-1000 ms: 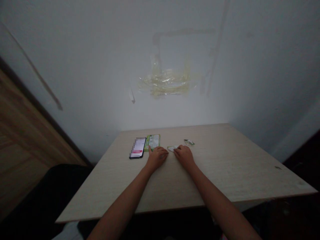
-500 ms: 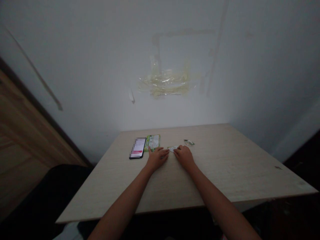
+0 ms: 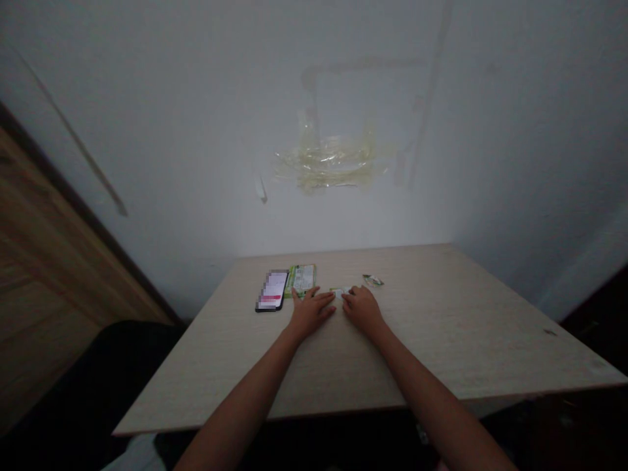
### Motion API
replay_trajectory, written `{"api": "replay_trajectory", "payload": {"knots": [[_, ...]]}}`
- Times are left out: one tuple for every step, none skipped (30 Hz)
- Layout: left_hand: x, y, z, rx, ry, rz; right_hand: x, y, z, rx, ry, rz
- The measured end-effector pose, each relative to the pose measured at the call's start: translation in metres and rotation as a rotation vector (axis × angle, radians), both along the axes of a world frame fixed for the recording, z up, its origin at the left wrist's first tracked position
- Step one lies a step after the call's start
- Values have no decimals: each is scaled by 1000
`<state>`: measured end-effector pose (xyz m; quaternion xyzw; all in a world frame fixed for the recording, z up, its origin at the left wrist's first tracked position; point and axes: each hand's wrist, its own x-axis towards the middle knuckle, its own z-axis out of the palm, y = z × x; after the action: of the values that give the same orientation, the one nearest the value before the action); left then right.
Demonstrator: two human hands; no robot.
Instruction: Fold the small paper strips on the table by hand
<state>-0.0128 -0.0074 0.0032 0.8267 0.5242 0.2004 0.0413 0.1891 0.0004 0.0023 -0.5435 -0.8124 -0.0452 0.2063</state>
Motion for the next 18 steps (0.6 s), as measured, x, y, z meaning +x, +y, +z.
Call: {"api": "replay_trajectory", "payload": {"knots": [[0,0,0,1,4,3,0,0,1,-6,-4,-2],[1,0,0,-1,8,9,0,0,1,-12,-7,-4],[1,-1,1,-7,10,17,0,0,1,-18,-10,-5],[1,-1,1,-12,11,24,-1,1,2,-22,-13,-5],[2,-1,1,-16,10,28,-1,1,2,-26,-18,-3],[2,-1,2,-18,10,26,-1,1,2,-27,-25,-1],[2,-2,2,-17,9,23,0,1,2,-27,-32,1],[3,-2,2,-15,11,22,0,2,3,-27,-42,3],[3,-2,3,-12,15,23,0,2,3,-28,-52,5],[3,-2,3,-10,24,28,0,2,4,-29,-61,9],[4,-3,4,-10,34,35,0,1,4,-32,-69,12],[4,-3,4,-10,44,42,0,1,5,-37,-74,15],[4,-2,5,-10,51,46,0,1,6,-42,-78,18],[5,-2,5,-7,56,47,0,1,6,-46,-78,20],[5,-2,6,-4,56,47,0,1,7,-50,-77,20],[5,-2,6,1,53,46,0,0,7,-52,-75,19],[5,-2,6,6,47,44,0,0,7,-54,-75,17],[5,-2,6,11,42,41,0,0,7,-55,-74,17]]}}
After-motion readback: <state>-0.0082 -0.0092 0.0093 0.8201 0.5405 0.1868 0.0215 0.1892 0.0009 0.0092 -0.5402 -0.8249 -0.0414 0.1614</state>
